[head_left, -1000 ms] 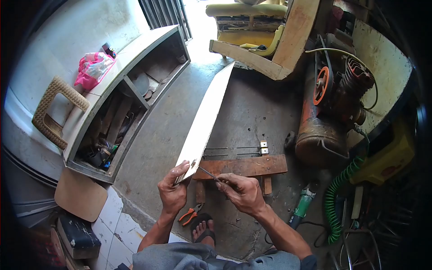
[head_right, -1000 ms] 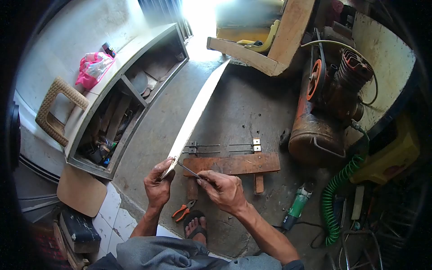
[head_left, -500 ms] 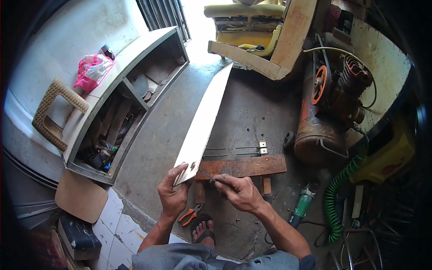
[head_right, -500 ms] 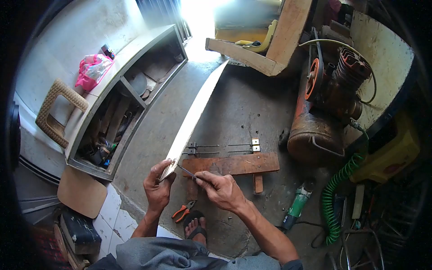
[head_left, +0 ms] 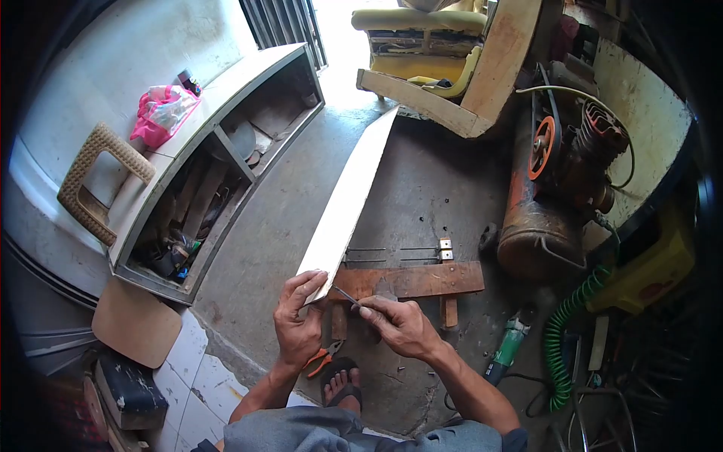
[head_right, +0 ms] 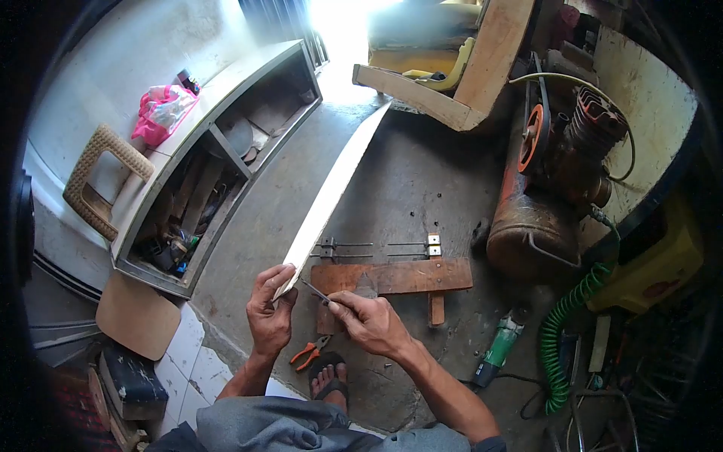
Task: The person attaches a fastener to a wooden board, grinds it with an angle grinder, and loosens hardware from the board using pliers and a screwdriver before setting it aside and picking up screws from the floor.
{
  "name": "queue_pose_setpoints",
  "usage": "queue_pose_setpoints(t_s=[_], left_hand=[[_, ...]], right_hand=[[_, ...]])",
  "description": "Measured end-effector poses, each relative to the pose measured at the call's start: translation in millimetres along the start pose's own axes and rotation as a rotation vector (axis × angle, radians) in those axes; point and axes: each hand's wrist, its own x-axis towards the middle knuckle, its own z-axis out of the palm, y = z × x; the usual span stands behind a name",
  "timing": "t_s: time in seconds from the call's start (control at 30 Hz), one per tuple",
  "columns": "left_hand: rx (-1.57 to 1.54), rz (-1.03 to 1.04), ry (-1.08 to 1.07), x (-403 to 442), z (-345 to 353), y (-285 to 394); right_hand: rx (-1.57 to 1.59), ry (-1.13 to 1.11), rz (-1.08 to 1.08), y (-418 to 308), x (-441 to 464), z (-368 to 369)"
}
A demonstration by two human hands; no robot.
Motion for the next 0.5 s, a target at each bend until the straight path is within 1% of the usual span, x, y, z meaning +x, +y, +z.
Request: queue_pose_setpoints(t_s=[0.1, 0.17, 0.23, 0.3, 0.37, 0.4, 0.47, 0.5], left_hand=[[0.068, 0.042, -0.029, 0, 0, -4], [-0.217, -0.152, 0.032, -3, 5, -8], [-0.216, -0.134, 0.041, -3, 5, -7], [-0.216, -0.120, 0.048, -3, 7, -2], [-0.391, -0.124, 0.153, 0, 11, 6], [-0.389, -0.132, 0.152, -2, 11, -4], [-0.384, 0.083, 0.039, -14, 5, -31], [-0.276, 0.051, -0.173, -23, -5, -31]], right_hand=[[0.057, 0.020, -0.031, 6, 1, 4], [0.060, 0.016, -0.016, 5, 0, 3], [0.061, 0.009, -0.004, 3, 0, 2], [0.040, 0.036, -0.056, 1, -1, 2], [0.054, 0.046, -0.051, 4, 0, 1], [0.070, 0.055, -0.040, 7, -2, 1], [0.243, 0.045, 0.169, 28, -14, 2], [0.252, 0.062, 0.296, 39, -22, 3]])
